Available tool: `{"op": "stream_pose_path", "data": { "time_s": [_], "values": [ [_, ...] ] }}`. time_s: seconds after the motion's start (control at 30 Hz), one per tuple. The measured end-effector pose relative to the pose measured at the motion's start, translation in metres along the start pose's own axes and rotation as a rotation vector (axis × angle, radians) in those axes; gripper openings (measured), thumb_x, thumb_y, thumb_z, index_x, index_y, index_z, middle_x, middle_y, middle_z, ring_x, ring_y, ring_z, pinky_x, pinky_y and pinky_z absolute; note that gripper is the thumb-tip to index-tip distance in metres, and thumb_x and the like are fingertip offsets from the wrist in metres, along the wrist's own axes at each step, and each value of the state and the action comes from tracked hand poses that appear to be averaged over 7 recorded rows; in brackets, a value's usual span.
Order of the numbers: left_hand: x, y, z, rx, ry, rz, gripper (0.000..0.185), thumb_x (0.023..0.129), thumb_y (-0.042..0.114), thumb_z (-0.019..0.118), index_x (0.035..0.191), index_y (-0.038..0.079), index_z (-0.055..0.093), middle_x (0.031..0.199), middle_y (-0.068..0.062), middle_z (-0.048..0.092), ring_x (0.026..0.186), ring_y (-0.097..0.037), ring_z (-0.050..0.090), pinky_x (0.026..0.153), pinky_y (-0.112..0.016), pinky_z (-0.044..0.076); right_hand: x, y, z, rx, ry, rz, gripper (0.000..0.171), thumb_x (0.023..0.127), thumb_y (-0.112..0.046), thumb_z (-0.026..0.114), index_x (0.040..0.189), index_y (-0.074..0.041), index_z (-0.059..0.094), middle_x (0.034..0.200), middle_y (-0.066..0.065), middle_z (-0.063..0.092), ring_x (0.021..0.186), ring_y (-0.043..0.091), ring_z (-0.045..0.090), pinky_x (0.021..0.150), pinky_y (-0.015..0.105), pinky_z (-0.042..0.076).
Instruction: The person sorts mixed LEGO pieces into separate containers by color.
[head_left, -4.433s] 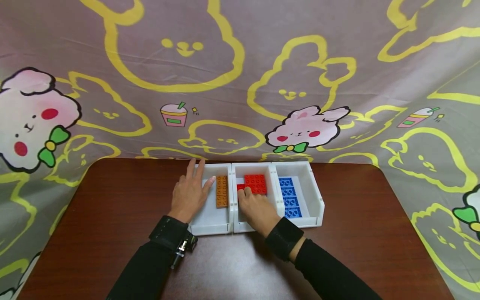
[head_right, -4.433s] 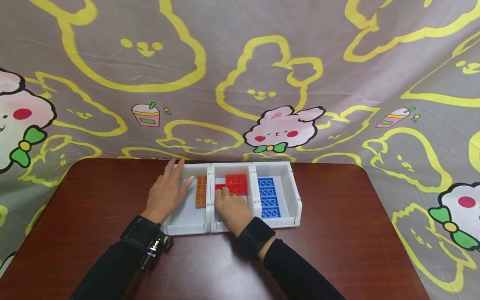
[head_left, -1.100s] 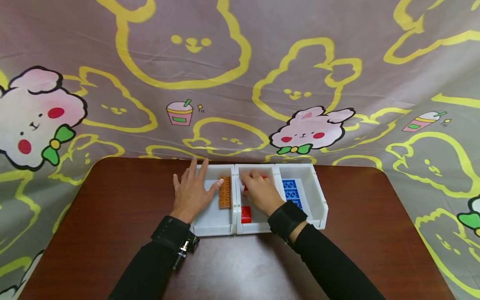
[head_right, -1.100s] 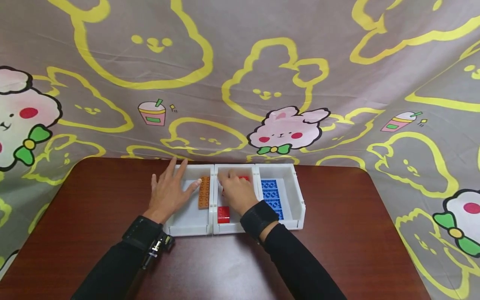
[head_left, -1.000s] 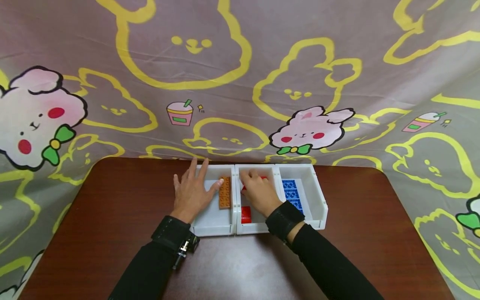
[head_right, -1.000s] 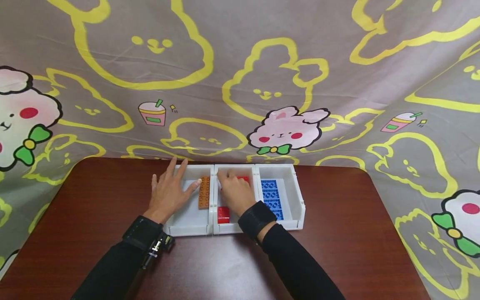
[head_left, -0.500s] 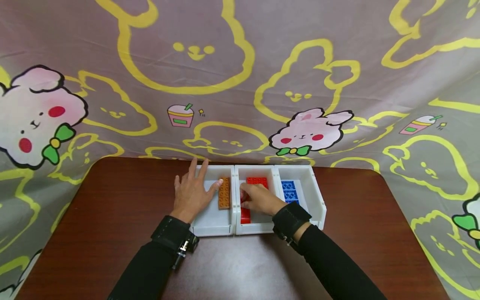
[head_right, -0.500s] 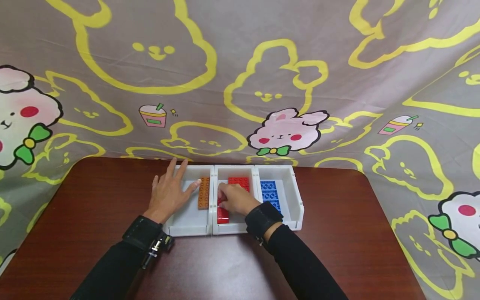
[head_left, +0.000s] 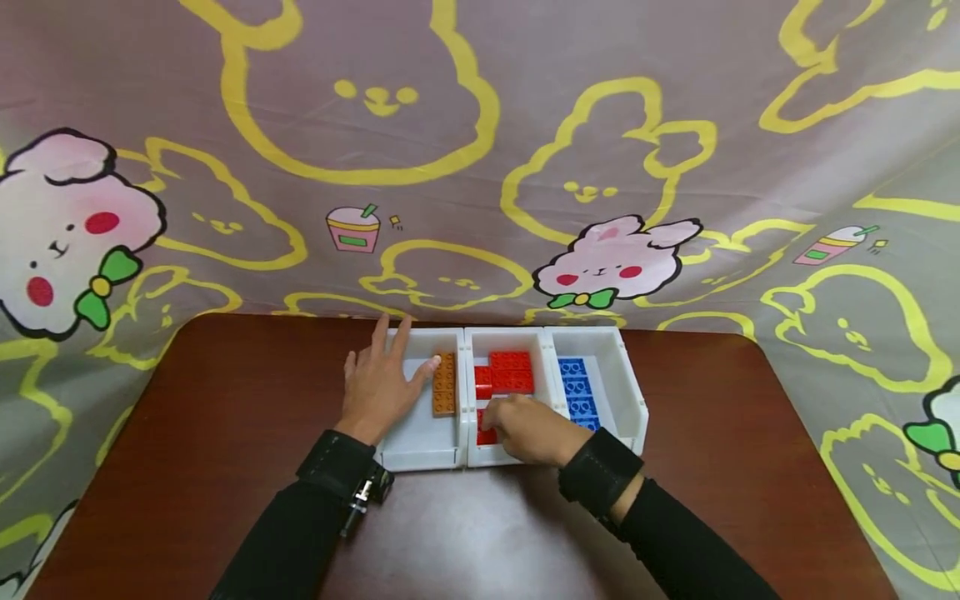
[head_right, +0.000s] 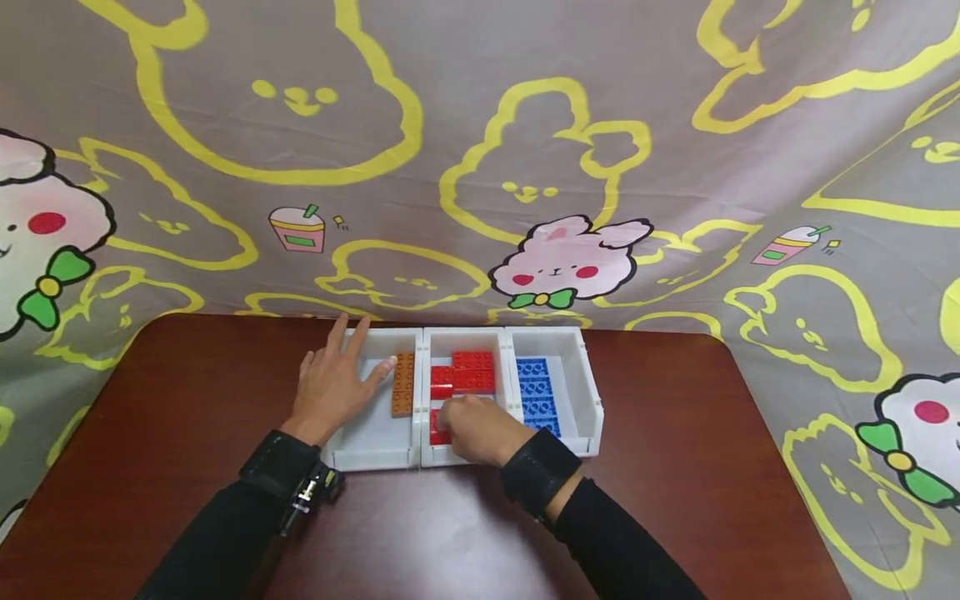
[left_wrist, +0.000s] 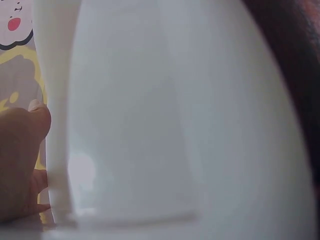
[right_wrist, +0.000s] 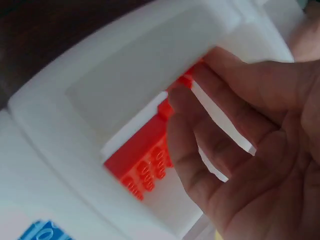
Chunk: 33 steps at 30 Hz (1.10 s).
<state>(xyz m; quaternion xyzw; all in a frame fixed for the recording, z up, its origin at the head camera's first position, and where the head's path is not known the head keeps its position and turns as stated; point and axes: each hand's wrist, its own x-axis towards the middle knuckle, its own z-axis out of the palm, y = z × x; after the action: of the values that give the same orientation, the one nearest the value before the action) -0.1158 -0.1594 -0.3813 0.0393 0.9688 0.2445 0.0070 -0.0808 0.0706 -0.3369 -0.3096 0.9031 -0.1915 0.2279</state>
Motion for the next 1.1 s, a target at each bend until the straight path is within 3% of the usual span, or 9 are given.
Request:
{"op": "stream_pose_path", "data": {
  "time_s": [0.27, 0.43, 0.53, 0.67, 0.8, 0.87, 0.97, 1.1],
  "values": [
    [-0.005, -0.006, 0.005, -0.021, 0.012, 0.018, 0.082, 0.093, 0.055, 0.057, 0.155, 0.014, 0.024, 0.159, -0.020, 0.013, 0.120, -0.052, 0.046, 0.104, -0.069, 0.019, 0.007, 0.003, 0.011, -0.205, -0.003, 0.049, 0.041, 0.090, -0.010, 0.068, 0.130, -0.004, 0.062, 0.139, 0.011, 0.054, 0.117, 0.031, 0.053, 0.101, 0.041, 0.043],
    [-0.009, -0.014, 0.001, -0.006, 0.037, 0.000, 0.081, 0.093, 0.053, 0.058, 0.155, 0.012, 0.025, 0.158, -0.022, 0.015, 0.116, -0.055, 0.046, 0.103, -0.070, 0.021, 0.015, 0.001, 0.013, -0.222, 0.026, 0.011, 0.042, 0.090, -0.010, 0.067, 0.131, -0.002, 0.061, 0.142, 0.011, 0.050, 0.120, 0.032, 0.051, 0.104, 0.040, 0.040],
    [-0.010, -0.017, -0.003, -0.001, 0.051, 0.003, 0.081, 0.093, 0.051, 0.059, 0.155, 0.011, 0.026, 0.157, -0.023, 0.016, 0.114, -0.056, 0.047, 0.102, -0.071, 0.021, 0.013, 0.002, 0.007, -0.157, 0.113, -0.034, 0.039, 0.091, -0.008, 0.065, 0.128, 0.000, 0.062, 0.138, 0.014, 0.053, 0.122, 0.031, 0.052, 0.104, 0.040, 0.040],
    [-0.008, -0.016, -0.004, -0.001, 0.061, 0.029, 0.081, 0.092, 0.051, 0.060, 0.154, 0.010, 0.027, 0.157, -0.024, 0.017, 0.113, -0.057, 0.047, 0.101, -0.071, 0.023, 0.000, 0.012, -0.010, -0.101, 0.328, -0.026, 0.034, 0.090, -0.008, 0.067, 0.123, 0.002, 0.064, 0.124, 0.017, 0.061, 0.116, 0.031, 0.057, 0.100, 0.044, 0.044],
    [-0.004, -0.011, -0.002, 0.009, 0.063, 0.042, 0.081, 0.092, 0.051, 0.061, 0.154, 0.010, 0.028, 0.156, -0.024, 0.018, 0.112, -0.057, 0.048, 0.101, -0.070, 0.023, -0.016, 0.034, -0.025, -0.045, 0.551, 0.162, 0.038, 0.091, -0.014, 0.070, 0.124, 0.003, 0.062, 0.121, 0.020, 0.062, 0.112, 0.034, 0.058, 0.096, 0.049, 0.046],
    [-0.003, -0.008, -0.002, 0.009, 0.063, 0.046, 0.081, 0.092, 0.051, 0.061, 0.153, 0.009, 0.028, 0.156, -0.024, 0.018, 0.112, -0.057, 0.048, 0.101, -0.070, 0.023, -0.023, 0.047, -0.030, 0.027, 0.593, 0.290, 0.042, 0.093, -0.015, 0.067, 0.128, 0.005, 0.057, 0.123, 0.023, 0.060, 0.113, 0.036, 0.058, 0.094, 0.050, 0.047],
    [-0.001, -0.005, -0.001, 0.009, 0.059, 0.050, 0.081, 0.092, 0.050, 0.061, 0.153, 0.009, 0.029, 0.156, -0.025, 0.019, 0.112, -0.057, 0.049, 0.101, -0.070, 0.024, -0.029, 0.063, -0.033, 0.142, 0.531, 0.480, 0.049, 0.098, -0.021, 0.060, 0.137, 0.005, 0.047, 0.129, 0.027, 0.055, 0.117, 0.040, 0.055, 0.094, 0.054, 0.045],
    [0.001, 0.000, 0.001, 0.014, 0.037, 0.049, 0.081, 0.092, 0.051, 0.060, 0.154, 0.009, 0.028, 0.156, -0.025, 0.018, 0.111, -0.057, 0.049, 0.102, -0.069, 0.025, -0.032, 0.080, -0.031, 0.246, 0.406, 0.637, 0.054, 0.102, -0.023, 0.051, 0.146, 0.003, 0.034, 0.132, 0.030, 0.052, 0.120, 0.042, 0.052, 0.093, 0.055, 0.045]
  ]
}}
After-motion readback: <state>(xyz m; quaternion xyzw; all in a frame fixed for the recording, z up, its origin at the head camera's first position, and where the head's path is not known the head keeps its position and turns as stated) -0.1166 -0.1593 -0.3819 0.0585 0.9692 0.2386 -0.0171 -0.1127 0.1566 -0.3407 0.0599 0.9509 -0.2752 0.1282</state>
